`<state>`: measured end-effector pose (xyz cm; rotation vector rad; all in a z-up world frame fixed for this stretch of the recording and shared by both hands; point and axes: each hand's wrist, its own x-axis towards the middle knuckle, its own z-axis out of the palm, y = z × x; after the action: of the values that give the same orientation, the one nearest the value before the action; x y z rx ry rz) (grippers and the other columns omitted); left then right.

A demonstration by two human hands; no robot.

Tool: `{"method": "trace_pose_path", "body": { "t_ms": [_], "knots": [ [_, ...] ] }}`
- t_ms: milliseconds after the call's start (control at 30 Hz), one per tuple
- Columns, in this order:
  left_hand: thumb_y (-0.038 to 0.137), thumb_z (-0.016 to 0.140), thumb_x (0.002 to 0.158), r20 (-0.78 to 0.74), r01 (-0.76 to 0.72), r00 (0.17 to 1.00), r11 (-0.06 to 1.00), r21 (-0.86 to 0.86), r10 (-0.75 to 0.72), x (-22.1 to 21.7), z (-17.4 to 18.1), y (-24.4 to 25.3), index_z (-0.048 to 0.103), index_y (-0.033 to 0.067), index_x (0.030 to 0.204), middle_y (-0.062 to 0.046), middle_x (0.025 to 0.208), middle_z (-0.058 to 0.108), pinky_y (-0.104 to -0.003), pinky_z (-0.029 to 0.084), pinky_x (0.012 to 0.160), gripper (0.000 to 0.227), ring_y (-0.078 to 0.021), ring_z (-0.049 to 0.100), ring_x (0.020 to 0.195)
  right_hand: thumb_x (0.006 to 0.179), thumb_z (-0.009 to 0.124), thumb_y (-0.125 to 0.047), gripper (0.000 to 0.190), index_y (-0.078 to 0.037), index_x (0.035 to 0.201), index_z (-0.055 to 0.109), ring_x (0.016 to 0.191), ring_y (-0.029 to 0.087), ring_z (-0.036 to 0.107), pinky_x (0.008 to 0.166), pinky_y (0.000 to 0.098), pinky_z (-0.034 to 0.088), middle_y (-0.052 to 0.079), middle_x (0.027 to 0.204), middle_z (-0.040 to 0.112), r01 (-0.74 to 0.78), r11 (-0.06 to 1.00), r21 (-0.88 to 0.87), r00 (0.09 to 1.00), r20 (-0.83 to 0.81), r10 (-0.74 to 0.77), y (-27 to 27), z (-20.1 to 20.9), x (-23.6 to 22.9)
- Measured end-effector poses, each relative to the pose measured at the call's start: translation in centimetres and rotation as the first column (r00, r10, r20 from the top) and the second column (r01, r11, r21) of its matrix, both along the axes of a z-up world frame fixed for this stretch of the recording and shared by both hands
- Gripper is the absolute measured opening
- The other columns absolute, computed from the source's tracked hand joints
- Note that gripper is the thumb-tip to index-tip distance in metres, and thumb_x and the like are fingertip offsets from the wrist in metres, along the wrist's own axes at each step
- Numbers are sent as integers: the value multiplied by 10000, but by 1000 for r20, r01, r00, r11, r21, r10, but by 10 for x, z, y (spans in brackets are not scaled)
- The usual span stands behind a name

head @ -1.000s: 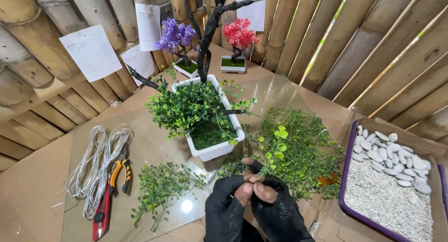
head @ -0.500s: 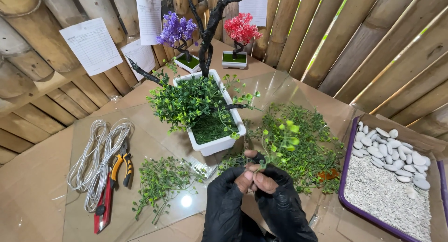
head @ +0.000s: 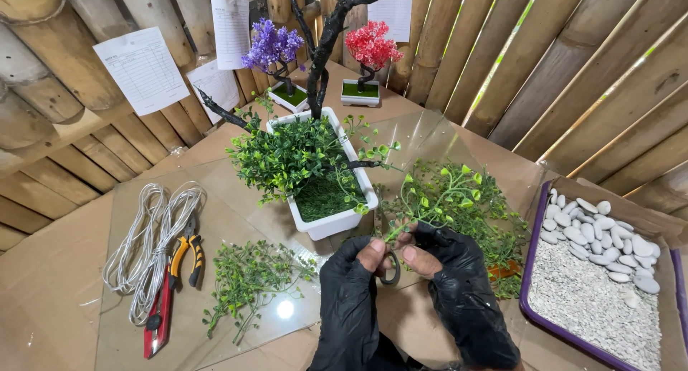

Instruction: The person arranges artificial green foliage into a white rectangular planter containing a black tree structure. They use scissors to trim the stems of the artificial plants and insert them into the mossy base of the planter, adjusting the placement to create a dense arrangement.

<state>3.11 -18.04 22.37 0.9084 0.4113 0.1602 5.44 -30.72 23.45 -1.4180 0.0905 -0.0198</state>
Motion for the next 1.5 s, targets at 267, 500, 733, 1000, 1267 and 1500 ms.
{"method": "trace_pose_path", "body": {
  "t_ms": [267,500,733,1000,1267,1500],
  "knots": [
    [243,751,836,-3,48,999,969,241,-49,6,-3,0,800,17,804,-87,686,710,-365,492,701,233,-206,629,671,824,813,-114,100,-19,804,834,765,164,686,687,378,563,54,783,779,-109,985,-134,986,108,124,-7,12,8],
    [278,740,869,149,135,973,961,240,-174,14,-6,5,728,37,774,-65,628,617,-351,440,608,260,-181,551,583,733,879,-81,136,-18,852,857,797,195,768,707,365,630,107,846,848,19,984,-177,989,145,7,-11,-4,16],
    [254,779,846,32,125,990,959,255,-138,28,-23,4,820,20,930,-81,753,709,-376,539,616,252,-204,645,689,723,854,10,228,-4,951,838,908,240,813,884,364,685,154,989,862,12,997,-77,997,71,-7,1,-12,11],
    [264,769,852,150,58,983,955,292,-106,32,-28,-1,821,35,997,-72,940,810,-340,582,786,276,-189,730,867,772,822,-222,226,-64,933,826,855,254,839,800,392,695,114,902,854,188,949,-254,955,272,-117,13,-19,15],
    [206,770,886,283,42,952,968,246,-113,46,-45,-2,799,41,1065,-75,1026,797,-398,618,902,245,-225,740,1001,773,856,-55,172,-40,938,811,855,207,765,792,328,640,98,955,803,317,926,-203,915,324,-243,14,-34,23],
    [265,729,917,187,49,975,943,329,-116,55,-39,-3,791,54,1093,-51,857,779,-310,447,378,281,-103,502,410,806,834,7,213,-31,1012,793,949,232,718,832,340,607,104,1042,741,398,889,-228,804,552,-219,16,-48,35]
  ]
}}
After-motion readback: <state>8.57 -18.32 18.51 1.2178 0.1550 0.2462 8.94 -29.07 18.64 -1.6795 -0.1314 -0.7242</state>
